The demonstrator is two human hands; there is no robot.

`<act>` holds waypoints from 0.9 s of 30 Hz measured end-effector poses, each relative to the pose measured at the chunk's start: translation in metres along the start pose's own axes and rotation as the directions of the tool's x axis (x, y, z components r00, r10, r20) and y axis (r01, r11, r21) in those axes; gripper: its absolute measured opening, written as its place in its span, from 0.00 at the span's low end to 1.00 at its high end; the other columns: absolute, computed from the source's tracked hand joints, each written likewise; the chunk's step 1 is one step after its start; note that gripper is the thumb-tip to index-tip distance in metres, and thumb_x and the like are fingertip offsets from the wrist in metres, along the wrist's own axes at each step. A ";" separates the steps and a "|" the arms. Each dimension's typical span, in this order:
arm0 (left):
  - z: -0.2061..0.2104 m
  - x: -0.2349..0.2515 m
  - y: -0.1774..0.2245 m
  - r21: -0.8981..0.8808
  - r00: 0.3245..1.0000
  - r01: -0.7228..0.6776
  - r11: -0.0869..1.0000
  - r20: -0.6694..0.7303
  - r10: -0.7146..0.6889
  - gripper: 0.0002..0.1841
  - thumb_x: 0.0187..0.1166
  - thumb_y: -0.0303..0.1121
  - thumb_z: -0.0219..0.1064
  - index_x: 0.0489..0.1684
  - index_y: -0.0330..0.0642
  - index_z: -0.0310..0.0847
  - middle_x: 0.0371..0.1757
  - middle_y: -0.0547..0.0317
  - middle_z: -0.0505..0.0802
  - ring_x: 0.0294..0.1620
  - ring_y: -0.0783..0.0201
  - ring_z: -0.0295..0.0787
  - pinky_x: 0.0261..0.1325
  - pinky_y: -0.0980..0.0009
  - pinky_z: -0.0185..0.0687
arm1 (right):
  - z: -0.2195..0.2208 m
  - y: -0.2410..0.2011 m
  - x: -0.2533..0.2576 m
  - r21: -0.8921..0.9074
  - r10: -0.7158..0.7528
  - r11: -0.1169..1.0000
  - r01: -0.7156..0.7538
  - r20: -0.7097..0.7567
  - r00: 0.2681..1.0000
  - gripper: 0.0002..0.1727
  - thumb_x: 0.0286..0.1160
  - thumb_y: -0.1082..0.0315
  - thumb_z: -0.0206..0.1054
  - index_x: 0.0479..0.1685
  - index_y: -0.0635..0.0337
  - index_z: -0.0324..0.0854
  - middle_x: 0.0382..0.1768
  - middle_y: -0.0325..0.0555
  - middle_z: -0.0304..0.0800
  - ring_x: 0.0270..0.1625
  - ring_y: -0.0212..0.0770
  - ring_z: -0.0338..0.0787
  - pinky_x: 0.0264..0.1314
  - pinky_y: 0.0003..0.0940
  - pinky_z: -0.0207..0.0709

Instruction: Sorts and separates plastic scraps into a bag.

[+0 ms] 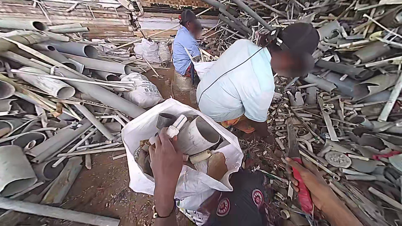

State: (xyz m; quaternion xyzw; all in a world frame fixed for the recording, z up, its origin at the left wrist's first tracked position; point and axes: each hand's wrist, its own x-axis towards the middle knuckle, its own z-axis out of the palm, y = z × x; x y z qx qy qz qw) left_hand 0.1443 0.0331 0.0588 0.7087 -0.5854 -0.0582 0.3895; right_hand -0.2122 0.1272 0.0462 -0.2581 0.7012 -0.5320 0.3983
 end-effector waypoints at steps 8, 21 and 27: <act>-0.005 -0.005 -0.007 -0.692 0.992 -0.125 0.711 -0.094 0.083 0.35 0.89 0.50 0.47 0.86 0.29 0.57 0.70 0.45 0.83 0.64 0.68 0.85 0.62 0.69 0.84 | 0.003 0.000 0.016 -0.039 0.044 0.998 -0.041 0.066 0.997 0.12 0.92 0.64 0.56 0.65 0.57 0.70 0.20 0.42 0.76 0.11 0.32 0.72 0.09 0.25 0.69; 0.029 -0.023 0.007 -0.903 0.987 -0.159 0.400 -0.145 0.066 0.31 0.92 0.51 0.44 0.76 0.29 0.56 0.51 0.66 0.88 0.41 0.75 0.88 0.45 0.78 0.87 | 0.004 0.011 0.017 -0.217 -0.148 0.962 0.168 0.108 0.983 0.11 0.85 0.68 0.63 0.60 0.59 0.74 0.14 0.36 0.70 0.08 0.30 0.70 0.09 0.25 0.70; 0.059 -0.041 0.050 -0.948 0.897 -0.253 0.193 -0.154 0.415 0.27 0.89 0.51 0.57 0.73 0.38 0.68 0.60 0.65 0.87 0.38 0.72 0.92 0.37 0.74 0.94 | 0.008 0.018 0.009 -0.330 -0.379 0.831 0.447 0.252 0.890 0.27 0.84 0.52 0.53 0.73 0.61 0.69 0.22 0.34 0.77 0.14 0.30 0.77 0.16 0.28 0.77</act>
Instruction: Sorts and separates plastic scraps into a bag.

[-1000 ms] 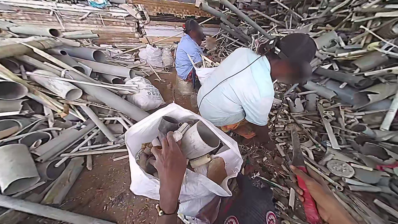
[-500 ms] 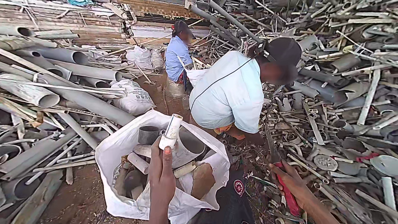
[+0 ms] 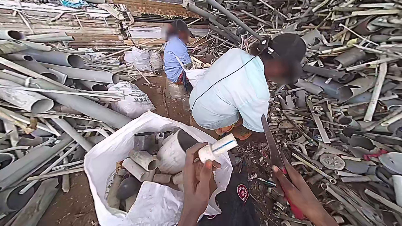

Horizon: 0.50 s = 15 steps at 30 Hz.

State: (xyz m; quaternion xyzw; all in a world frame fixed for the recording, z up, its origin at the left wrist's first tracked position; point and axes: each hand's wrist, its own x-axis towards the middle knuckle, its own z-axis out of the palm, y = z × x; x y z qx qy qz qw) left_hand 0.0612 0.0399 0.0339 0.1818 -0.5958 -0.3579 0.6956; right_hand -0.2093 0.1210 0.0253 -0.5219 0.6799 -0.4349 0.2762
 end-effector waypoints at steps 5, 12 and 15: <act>0.040 0.001 -0.036 -0.091 0.986 0.109 0.990 0.137 -0.096 0.23 0.71 0.25 0.70 0.65 0.32 0.71 0.60 0.59 0.89 0.43 0.67 0.96 0.45 0.69 0.97 | 0.010 -0.016 -0.018 0.086 -0.231 0.967 0.241 -0.117 0.966 0.25 0.90 0.44 0.50 0.60 0.57 0.74 0.21 0.26 0.78 0.15 0.21 0.76 0.16 0.20 0.76; 0.069 -0.005 -0.082 -0.152 0.951 0.145 0.978 0.293 -0.096 0.20 0.56 0.14 0.78 0.48 0.38 0.88 0.63 0.55 0.92 0.57 0.64 0.95 0.53 0.69 0.96 | 0.003 -0.026 -0.022 -0.001 -0.114 0.993 0.114 -0.075 0.991 0.27 0.91 0.41 0.45 0.60 0.56 0.74 0.21 0.30 0.75 0.14 0.25 0.74 0.15 0.23 0.74; 0.079 -0.012 -0.083 -0.152 0.937 0.217 0.964 0.311 -0.162 0.22 0.53 0.14 0.80 0.49 0.34 0.86 0.62 0.53 0.91 0.55 0.64 0.95 0.51 0.69 0.97 | 0.003 -0.029 -0.016 0.079 0.097 0.992 -0.094 -0.041 0.994 0.22 0.92 0.50 0.44 0.66 0.57 0.71 0.20 0.34 0.74 0.12 0.30 0.75 0.14 0.27 0.75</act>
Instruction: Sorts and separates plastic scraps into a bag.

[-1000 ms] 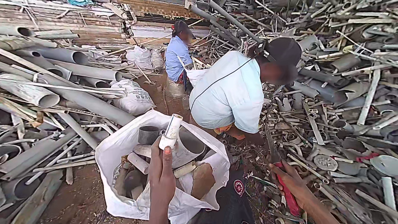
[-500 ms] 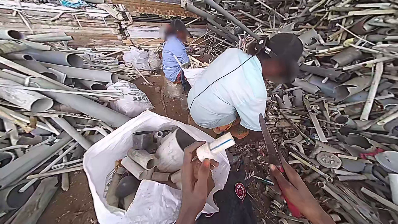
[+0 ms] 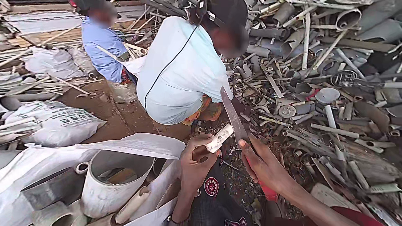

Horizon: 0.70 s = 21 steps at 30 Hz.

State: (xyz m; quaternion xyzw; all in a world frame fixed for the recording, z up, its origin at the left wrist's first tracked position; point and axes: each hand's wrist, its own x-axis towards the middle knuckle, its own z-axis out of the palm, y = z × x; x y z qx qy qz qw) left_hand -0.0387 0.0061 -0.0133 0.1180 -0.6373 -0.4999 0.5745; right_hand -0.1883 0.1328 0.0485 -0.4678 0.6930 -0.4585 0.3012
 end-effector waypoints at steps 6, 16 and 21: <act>0.004 -0.001 -0.017 0.139 1.000 0.002 0.990 -0.001 -0.002 0.19 0.48 0.14 0.79 0.42 0.30 0.88 0.55 0.48 0.93 0.52 0.65 0.96 0.47 0.72 0.97 | 0.003 -0.001 0.003 -0.081 0.216 0.976 -0.203 0.205 0.955 0.21 0.95 0.53 0.44 0.67 0.60 0.70 0.22 0.42 0.72 0.16 0.39 0.77 0.21 0.37 0.78; 0.008 -0.002 -0.010 0.205 0.982 0.185 0.961 -0.007 -0.187 0.26 0.44 0.13 0.80 0.46 0.31 0.80 0.54 0.50 0.95 0.49 0.62 0.98 0.44 0.69 0.98 | 0.010 0.007 0.010 0.062 0.291 0.950 -0.306 0.182 0.939 0.20 0.97 0.53 0.42 0.67 0.59 0.68 0.20 0.40 0.70 0.12 0.35 0.73 0.15 0.30 0.75; 0.005 0.001 -0.011 0.155 0.972 0.234 0.960 -0.028 -0.233 0.27 0.42 0.11 0.80 0.46 0.32 0.79 0.53 0.51 0.96 0.46 0.61 0.98 0.41 0.69 0.98 | 0.020 0.012 0.005 0.060 0.225 0.969 -0.241 0.206 0.952 0.22 0.96 0.53 0.44 0.73 0.59 0.66 0.21 0.41 0.71 0.13 0.38 0.75 0.17 0.35 0.76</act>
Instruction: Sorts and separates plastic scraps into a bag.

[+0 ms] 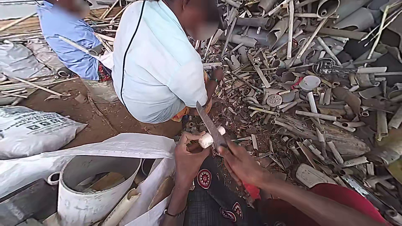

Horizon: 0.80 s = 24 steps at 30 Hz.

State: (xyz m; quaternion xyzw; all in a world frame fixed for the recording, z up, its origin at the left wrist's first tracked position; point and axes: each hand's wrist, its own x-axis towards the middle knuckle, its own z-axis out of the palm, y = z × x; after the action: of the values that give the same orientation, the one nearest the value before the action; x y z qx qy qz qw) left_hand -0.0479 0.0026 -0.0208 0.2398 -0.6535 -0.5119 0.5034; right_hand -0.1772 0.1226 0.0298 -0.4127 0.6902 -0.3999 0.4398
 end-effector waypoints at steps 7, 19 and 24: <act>0.004 0.001 0.002 -0.060 0.998 0.059 0.996 -0.013 -0.060 0.28 0.41 0.10 0.80 0.47 0.31 0.79 0.52 0.51 0.96 0.46 0.62 0.98 0.44 0.70 0.97 | 0.004 0.005 0.000 -0.129 -0.100 0.987 0.091 -0.067 0.993 0.25 0.94 0.55 0.46 0.75 0.66 0.66 0.22 0.42 0.73 0.17 0.39 0.77 0.23 0.38 0.79; 0.004 0.000 0.004 -0.099 0.988 0.112 0.989 -0.092 -0.121 0.28 0.41 0.12 0.81 0.46 0.32 0.78 0.50 0.52 0.95 0.43 0.64 0.97 0.40 0.71 0.97 | 0.014 0.028 0.000 -0.829 -0.782 0.395 0.395 -0.079 0.618 0.15 0.86 0.61 0.56 0.51 0.63 0.80 0.25 0.46 0.84 0.17 0.44 0.85 0.16 0.36 0.79; 0.004 0.001 0.000 -0.106 0.987 0.131 0.986 -0.077 -0.139 0.27 0.40 0.12 0.80 0.44 0.34 0.80 0.48 0.54 0.95 0.46 0.64 0.96 0.42 0.70 0.96 | 0.003 0.038 0.013 -0.853 -0.674 0.416 0.314 -0.058 0.736 0.16 0.87 0.61 0.56 0.54 0.66 0.81 0.27 0.53 0.85 0.21 0.53 0.89 0.20 0.45 0.81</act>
State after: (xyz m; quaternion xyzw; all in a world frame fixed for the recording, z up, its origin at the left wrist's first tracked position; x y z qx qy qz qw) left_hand -0.0516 0.0031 -0.0199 0.2792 -0.5873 -0.5665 0.5062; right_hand -0.1857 0.1232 -0.0096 -0.6623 0.7068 -0.2336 -0.0851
